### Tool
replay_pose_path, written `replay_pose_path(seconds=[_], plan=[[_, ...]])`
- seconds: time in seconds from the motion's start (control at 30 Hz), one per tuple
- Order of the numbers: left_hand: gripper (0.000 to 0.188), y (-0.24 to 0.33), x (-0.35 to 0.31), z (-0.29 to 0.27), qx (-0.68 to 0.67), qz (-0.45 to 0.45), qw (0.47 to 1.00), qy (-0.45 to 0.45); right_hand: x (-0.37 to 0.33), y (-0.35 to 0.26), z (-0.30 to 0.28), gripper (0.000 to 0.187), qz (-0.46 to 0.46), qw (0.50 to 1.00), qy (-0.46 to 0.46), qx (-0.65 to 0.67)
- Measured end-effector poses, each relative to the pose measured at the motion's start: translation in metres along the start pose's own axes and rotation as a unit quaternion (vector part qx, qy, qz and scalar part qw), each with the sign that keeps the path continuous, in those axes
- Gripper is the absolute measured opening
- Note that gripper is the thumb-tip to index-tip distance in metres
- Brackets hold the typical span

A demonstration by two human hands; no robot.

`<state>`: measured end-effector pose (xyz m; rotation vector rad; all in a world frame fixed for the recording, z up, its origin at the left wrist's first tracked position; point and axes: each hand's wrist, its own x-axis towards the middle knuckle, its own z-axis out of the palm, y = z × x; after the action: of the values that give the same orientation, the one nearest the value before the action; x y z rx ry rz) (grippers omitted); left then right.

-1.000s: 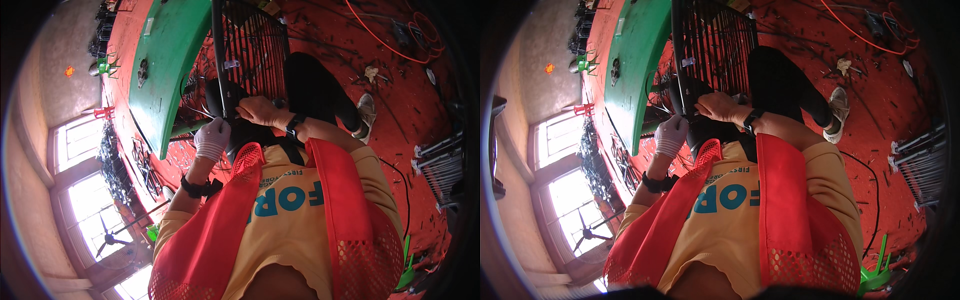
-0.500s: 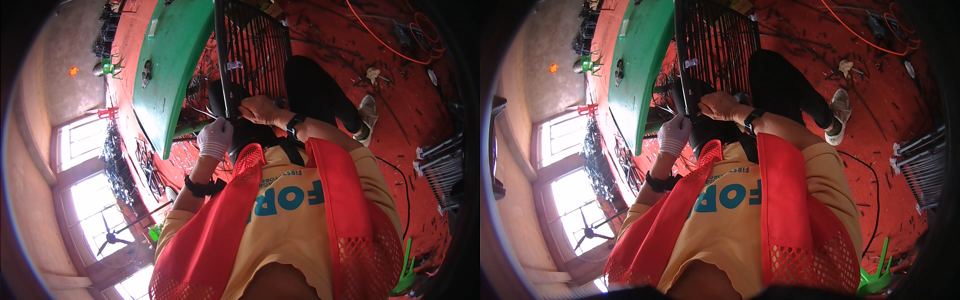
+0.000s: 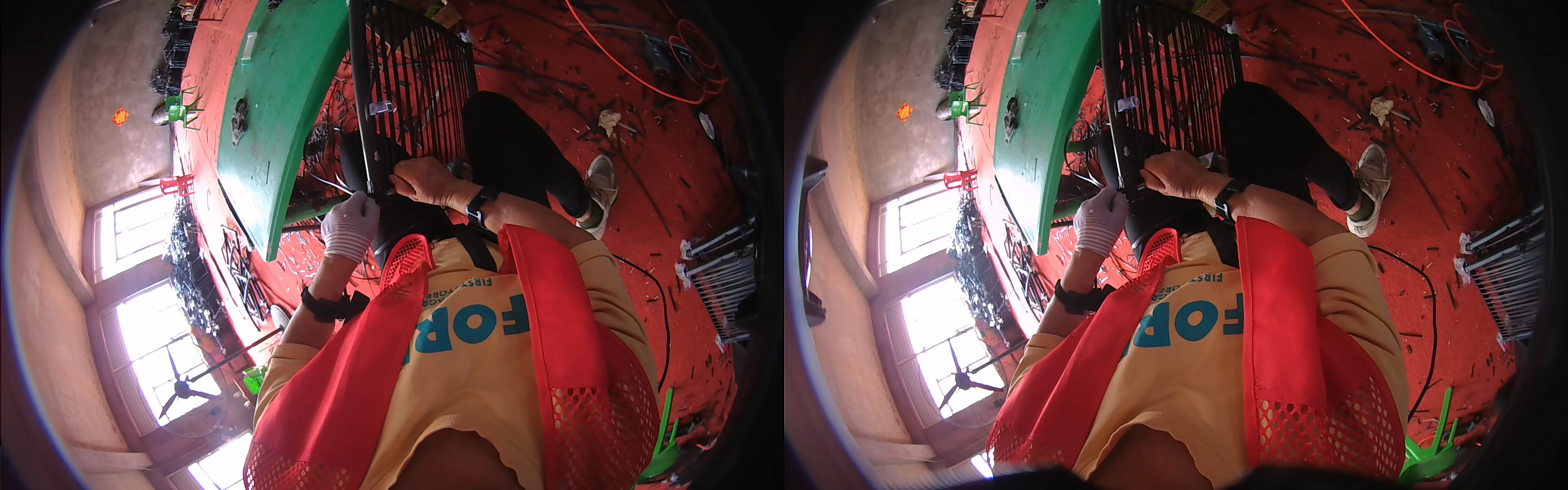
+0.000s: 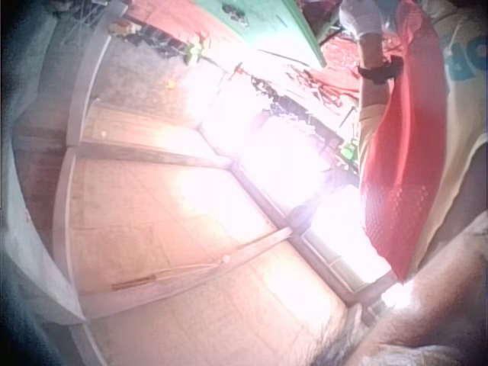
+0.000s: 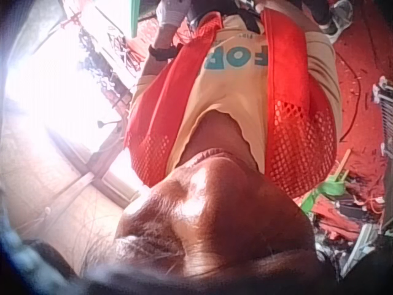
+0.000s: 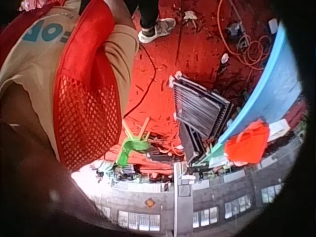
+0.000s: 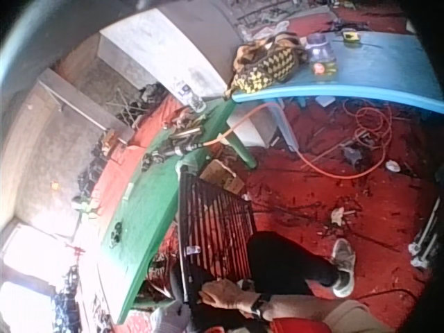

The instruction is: The person sits on the floor and uses a metal tool to pry and adjust the bars of a black metal grate. They repeatedly insert the tool between the bars, lever them, and reposition the grate while working.

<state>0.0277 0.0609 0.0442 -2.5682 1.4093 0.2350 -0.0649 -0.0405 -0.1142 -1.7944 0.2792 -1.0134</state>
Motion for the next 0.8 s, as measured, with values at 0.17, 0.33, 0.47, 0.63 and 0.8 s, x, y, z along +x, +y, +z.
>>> replay_pose_path(seconds=[0.17,0.33,0.47,0.63,0.8], plan=[[0.024,0.001,-0.001,0.000,-0.004,-0.001,1.000,0.006,0.000,0.001,0.000,0.021,0.015,1.000,-0.001,0.009],[0.023,0.007,-0.002,-0.002,-0.006,0.007,1.000,0.006,0.001,0.002,0.000,0.021,0.010,1.000,0.002,0.025],[0.023,0.011,-0.002,-0.004,0.002,0.005,1.000,0.002,0.001,0.002,-0.002,0.022,0.029,0.999,-0.006,0.040],[0.023,0.010,-0.002,-0.004,0.010,0.012,1.000,0.005,0.000,0.003,-0.002,0.022,0.007,1.000,0.003,0.028],[0.022,0.009,-0.001,-0.003,0.017,0.004,1.000,0.004,0.001,0.003,-0.002,0.022,0.003,1.000,0.006,0.012]])
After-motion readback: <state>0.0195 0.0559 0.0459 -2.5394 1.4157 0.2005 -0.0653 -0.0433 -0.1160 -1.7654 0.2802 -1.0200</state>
